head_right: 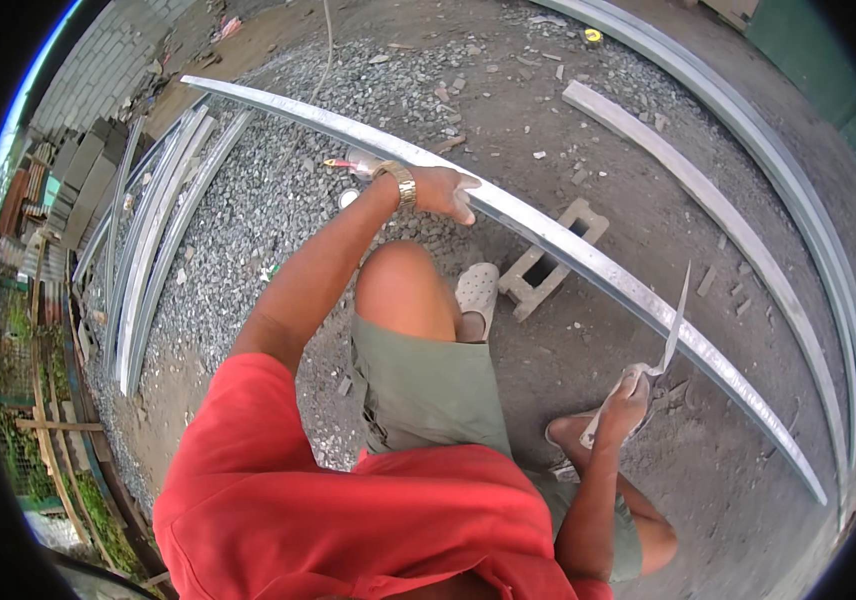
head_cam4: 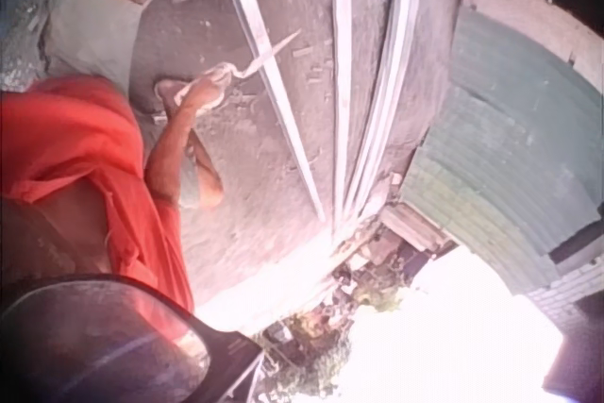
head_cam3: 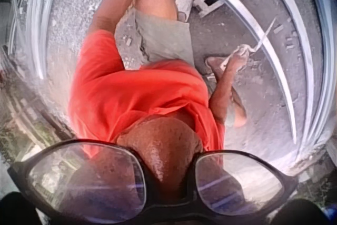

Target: Applying plaster or mortar to a metal profile using a trowel.

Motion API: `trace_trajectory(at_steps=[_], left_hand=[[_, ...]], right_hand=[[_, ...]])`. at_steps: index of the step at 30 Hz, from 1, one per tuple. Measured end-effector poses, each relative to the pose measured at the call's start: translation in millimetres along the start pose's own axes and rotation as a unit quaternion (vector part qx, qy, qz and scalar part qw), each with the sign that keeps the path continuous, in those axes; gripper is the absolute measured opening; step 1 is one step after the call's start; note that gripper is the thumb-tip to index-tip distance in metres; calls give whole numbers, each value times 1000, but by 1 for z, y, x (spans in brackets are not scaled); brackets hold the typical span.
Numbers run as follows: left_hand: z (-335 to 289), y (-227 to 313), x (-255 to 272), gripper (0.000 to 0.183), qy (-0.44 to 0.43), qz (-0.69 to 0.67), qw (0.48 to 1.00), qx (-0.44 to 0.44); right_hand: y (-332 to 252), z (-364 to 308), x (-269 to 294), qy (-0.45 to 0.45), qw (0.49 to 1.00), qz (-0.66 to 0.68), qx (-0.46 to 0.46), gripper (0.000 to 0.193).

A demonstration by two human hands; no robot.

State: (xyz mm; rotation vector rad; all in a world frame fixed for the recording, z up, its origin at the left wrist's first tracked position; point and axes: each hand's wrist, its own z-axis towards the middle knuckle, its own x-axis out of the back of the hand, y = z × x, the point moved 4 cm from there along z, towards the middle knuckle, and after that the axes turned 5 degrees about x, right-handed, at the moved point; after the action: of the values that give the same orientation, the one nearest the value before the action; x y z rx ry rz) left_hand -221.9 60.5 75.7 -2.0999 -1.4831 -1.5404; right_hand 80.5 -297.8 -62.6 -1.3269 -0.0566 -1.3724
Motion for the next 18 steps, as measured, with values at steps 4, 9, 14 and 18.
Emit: trace_trajectory(at_steps=[4,9,14,18], left_hand=[[-49,129,1,91,-45,84,985,-141],[-76,232,-35,73,39,74,969,-231],[-77,232,-27,46,282,29,939,-195],[-96,183,-8,43,385,-19,903,-190]], right_hand=[[-75,54,-1,31,916,342,-207,33],[-182,106,8,4,728,664,-168,25],[-227,120,37,-2,825,558,-86,30],[-226,104,40,-153,875,457,-46,45]])
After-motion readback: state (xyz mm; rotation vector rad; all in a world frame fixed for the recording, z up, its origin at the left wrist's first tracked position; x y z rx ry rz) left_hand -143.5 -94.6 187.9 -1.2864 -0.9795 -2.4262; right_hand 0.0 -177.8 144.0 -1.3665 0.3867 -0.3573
